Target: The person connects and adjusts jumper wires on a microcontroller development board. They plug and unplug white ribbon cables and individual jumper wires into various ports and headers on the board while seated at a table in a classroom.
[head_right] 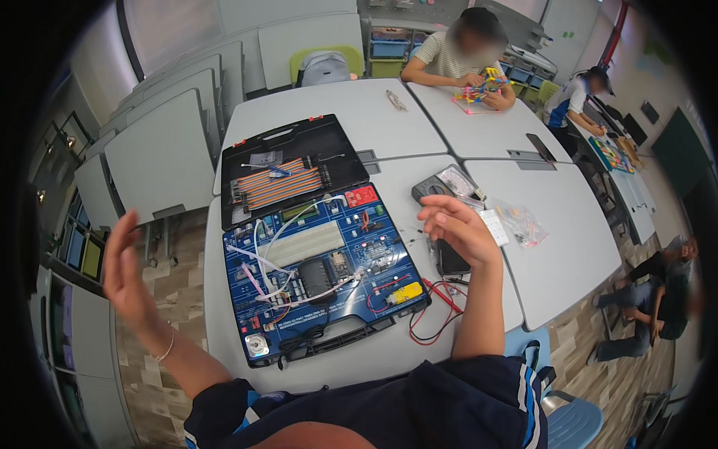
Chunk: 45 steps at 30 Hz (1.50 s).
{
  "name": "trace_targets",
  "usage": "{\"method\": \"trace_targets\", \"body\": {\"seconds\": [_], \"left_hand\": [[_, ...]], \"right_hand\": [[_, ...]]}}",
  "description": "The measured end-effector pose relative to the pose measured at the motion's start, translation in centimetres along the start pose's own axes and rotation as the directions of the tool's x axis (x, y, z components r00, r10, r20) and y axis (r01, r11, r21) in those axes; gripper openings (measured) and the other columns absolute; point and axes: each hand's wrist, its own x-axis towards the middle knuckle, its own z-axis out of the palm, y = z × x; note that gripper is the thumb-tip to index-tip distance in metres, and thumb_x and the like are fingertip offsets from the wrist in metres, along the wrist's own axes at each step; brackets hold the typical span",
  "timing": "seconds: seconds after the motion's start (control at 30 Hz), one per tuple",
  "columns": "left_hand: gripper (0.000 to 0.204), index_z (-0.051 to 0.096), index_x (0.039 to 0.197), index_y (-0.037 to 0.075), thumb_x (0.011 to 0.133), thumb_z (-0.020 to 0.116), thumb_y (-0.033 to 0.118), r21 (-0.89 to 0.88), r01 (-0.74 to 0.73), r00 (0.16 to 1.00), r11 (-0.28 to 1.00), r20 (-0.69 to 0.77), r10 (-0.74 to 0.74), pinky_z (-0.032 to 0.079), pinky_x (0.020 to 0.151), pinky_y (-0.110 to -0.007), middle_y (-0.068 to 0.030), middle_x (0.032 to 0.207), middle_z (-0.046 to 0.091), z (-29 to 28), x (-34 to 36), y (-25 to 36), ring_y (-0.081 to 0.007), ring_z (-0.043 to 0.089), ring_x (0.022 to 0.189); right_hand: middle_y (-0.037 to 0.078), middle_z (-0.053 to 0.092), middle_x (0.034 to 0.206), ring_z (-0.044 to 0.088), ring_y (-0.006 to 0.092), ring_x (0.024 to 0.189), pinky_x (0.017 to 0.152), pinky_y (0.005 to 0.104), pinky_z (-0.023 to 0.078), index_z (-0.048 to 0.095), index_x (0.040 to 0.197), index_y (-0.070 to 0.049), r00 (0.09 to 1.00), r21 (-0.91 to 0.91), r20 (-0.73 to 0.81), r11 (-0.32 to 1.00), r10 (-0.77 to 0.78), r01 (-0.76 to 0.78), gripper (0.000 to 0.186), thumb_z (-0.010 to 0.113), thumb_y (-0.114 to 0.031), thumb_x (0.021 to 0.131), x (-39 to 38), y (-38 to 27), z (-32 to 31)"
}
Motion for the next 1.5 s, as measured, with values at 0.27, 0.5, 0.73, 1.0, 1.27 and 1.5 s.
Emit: {"method": "trace_targets", "body": {"seconds": [0.27,0.5,0.73,1.0,1.27,1.5], "left_hand": [[0.061,0.053,0.145,0.012,0.100,0.041,0.051,-0.379,-0.752,0.658,0.539,-0.483,0.578,0.032,0.113,-0.050,-0.0147,0.148,0.054,0.0,-2.0,5.5,-0.0373,0.045,0.139],[0.048,0.054,0.146,0.040,0.098,0.057,0.043,-0.833,-0.489,0.417,-0.261,-0.486,0.768,0.030,0.103,-0.045,0.0206,0.154,0.048,5.4,0.6,8.7,-0.0007,0.027,0.149],[0.037,0.070,0.127,0.030,0.091,0.068,0.039,-0.498,-0.717,0.680,0.488,-0.349,0.644,0.042,0.090,-0.034,0.0072,0.128,0.067,1.0,-1.0,6.3,-0.0098,0.056,0.122],[0.067,0.060,0.131,-0.007,0.099,0.044,0.050,-0.607,-0.485,0.807,0.630,-0.031,0.590,0.042,0.095,-0.050,-0.0227,0.127,0.063,-1.3,1.4,-1.3,-0.0348,0.056,0.113],[0.029,0.073,0.119,0.002,0.103,0.062,0.023,-0.191,0.450,0.893,0.872,0.068,-0.446,0.049,0.089,-0.026,-0.0088,0.107,0.075,9.4,-2.5,-16.3,-0.0103,0.064,0.095],[0.024,0.075,0.117,0.008,0.097,0.071,0.021,-0.161,0.456,0.890,0.875,0.096,-0.446,0.050,0.075,-0.023,-0.0014,0.106,0.072,12.9,-4.9,-19.1,-0.0075,0.059,0.084]], "right_hand": [[0.011,0.066,0.117,0.064,0.0167,0.097,0.081,0.0298,0.050,0.053,0.139,0.002,0.997,0.077,-0.035,0.995,-0.064,0.067,0.044,0.060,-0.019,0.100,0.0,1.0,-0.5],[0.009,0.066,0.117,0.063,0.0153,0.097,0.081,0.0286,0.049,0.053,0.139,0.001,0.999,-0.017,0.002,0.999,0.035,-0.035,0.043,0.059,-0.018,0.100,1.6,2.4,1.1],[0.005,0.072,0.107,0.063,0.0094,0.092,0.079,0.0241,0.048,0.064,0.128,-0.002,0.945,-0.239,-0.315,0.956,0.087,-0.168,0.033,0.069,-0.013,0.096,3.4,2.4,3.5],[0.008,0.075,0.094,0.068,0.0140,0.080,0.074,0.0285,0.055,0.074,0.111,0.000,0.998,-0.851,-0.016,0.526,-0.061,0.019,0.027,0.075,-0.016,0.090,13.3,4.2,7.5],[0.013,0.076,0.090,0.073,0.0203,0.083,0.077,0.0314,0.058,0.077,0.103,0.000,0.996,-0.945,-0.051,0.318,0.070,-0.071,0.028,0.080,-0.019,0.081,16.7,6.6,7.8],[0.011,0.075,0.086,0.073,0.0262,0.077,0.073,0.0362,0.058,0.077,0.089,-0.003,0.984,-0.991,-0.137,0.021,-0.116,-0.135,0.021,0.077,-0.023,0.083,16.2,8.3,10.1]]}}
